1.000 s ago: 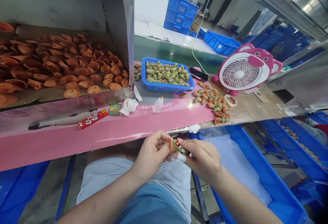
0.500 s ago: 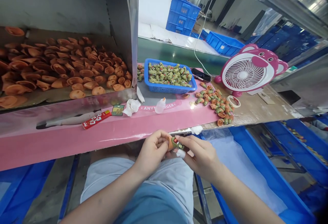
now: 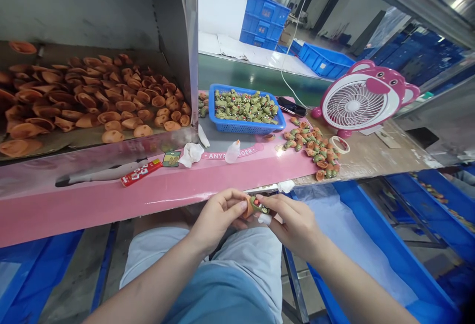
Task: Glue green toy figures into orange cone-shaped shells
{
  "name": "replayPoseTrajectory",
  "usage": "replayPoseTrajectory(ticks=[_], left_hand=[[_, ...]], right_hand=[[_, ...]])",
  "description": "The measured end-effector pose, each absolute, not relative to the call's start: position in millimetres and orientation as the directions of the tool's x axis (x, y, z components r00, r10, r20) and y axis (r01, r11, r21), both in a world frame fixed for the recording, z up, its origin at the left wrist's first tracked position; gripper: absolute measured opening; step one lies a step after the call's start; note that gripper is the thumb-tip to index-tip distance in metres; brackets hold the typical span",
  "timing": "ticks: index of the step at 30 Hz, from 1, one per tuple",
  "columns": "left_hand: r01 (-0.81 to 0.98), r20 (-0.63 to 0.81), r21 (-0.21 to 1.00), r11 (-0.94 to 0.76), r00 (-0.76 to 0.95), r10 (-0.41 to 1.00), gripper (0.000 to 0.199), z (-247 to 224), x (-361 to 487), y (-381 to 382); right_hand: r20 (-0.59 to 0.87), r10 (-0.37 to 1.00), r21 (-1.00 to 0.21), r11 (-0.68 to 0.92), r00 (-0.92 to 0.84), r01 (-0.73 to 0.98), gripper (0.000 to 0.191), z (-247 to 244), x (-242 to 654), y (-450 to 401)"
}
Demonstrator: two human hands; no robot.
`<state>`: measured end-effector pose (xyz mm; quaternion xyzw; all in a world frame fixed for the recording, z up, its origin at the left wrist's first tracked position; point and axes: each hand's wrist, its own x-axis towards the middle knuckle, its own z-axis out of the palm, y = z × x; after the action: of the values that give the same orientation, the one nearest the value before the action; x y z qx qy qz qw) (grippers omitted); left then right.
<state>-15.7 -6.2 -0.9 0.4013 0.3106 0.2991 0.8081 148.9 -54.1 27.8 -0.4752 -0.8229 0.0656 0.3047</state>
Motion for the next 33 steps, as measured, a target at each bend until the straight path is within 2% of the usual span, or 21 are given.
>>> replayPoseTrajectory(ticks=[14, 33], left_hand=[[-0.107, -0.318, 0.867, 0.486, 0.634, 0.705, 0.018, 4.5, -16.5, -1.9], [-0.161, -0.259, 0.861, 0.482, 0.677, 0.689, 0.021, 7.6, -13.5, -1.7]], right_hand=[[0.446, 0.820, -0.384, 0.537, -0.358, 0.752, 0.029, 21.7, 151.6, -54.6], [0.443, 0.821, -0.365, 0.533, -0.361, 0.763, 0.032, 28.3, 153.2, -60.7]])
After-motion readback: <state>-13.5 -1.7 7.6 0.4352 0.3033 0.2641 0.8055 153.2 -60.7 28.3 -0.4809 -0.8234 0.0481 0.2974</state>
